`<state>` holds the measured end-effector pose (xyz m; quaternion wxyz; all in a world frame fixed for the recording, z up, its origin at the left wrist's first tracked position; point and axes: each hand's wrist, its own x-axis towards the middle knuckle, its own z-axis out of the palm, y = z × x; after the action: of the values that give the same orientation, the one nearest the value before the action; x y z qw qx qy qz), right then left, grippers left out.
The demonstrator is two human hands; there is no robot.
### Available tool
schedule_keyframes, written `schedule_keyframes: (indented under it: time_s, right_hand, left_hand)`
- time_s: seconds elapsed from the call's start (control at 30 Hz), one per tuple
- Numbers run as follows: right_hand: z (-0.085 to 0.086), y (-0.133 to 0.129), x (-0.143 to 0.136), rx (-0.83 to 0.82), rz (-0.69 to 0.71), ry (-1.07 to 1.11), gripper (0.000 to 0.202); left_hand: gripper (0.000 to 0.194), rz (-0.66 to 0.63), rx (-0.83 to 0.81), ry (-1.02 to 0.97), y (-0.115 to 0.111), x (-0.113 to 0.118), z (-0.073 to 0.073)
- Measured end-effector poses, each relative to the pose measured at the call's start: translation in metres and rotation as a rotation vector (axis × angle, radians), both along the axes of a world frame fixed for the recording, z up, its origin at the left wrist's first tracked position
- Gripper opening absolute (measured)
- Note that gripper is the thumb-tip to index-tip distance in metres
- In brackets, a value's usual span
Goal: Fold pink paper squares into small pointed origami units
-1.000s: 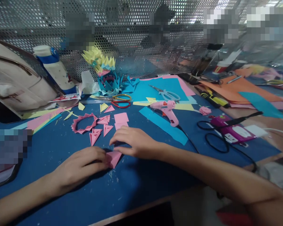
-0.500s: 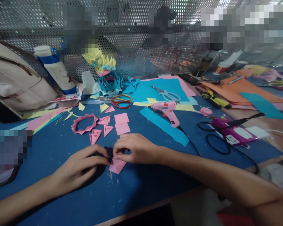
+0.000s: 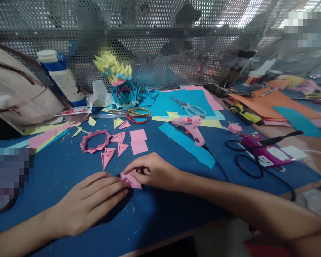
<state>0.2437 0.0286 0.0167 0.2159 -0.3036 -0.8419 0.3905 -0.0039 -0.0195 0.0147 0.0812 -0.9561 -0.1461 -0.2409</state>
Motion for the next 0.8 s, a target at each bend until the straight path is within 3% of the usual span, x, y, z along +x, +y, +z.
schedule_keyframes:
  time_s: [0.23, 0.33, 0.57, 0.8]
  right_hand:
    - [-0.001, 0.002, 0.001, 0.142, 0.099, 0.089, 0.034]
    - [-0.003, 0.004, 0.002, 0.248, 0.140, 0.046, 0.027]
    - [-0.001, 0.008, 0.010, 0.807, 0.200, -0.196, 0.027]
    - [0.002, 0.011, 0.015, 0.924, 0.348, -0.121, 0.014]
  left_hand:
    - [0.038, -0.003, -0.031, 0.001, 0.006, -0.006, -0.004]
    - [0.037, 0.000, -0.037, -0.015, 0.006, -0.009, -0.005]
    - [0.037, -0.031, -0.060, -0.027, 0.005, -0.015, -0.001]
    - [0.044, -0.132, -0.023, 0.111, 0.001, -0.014, 0.000]
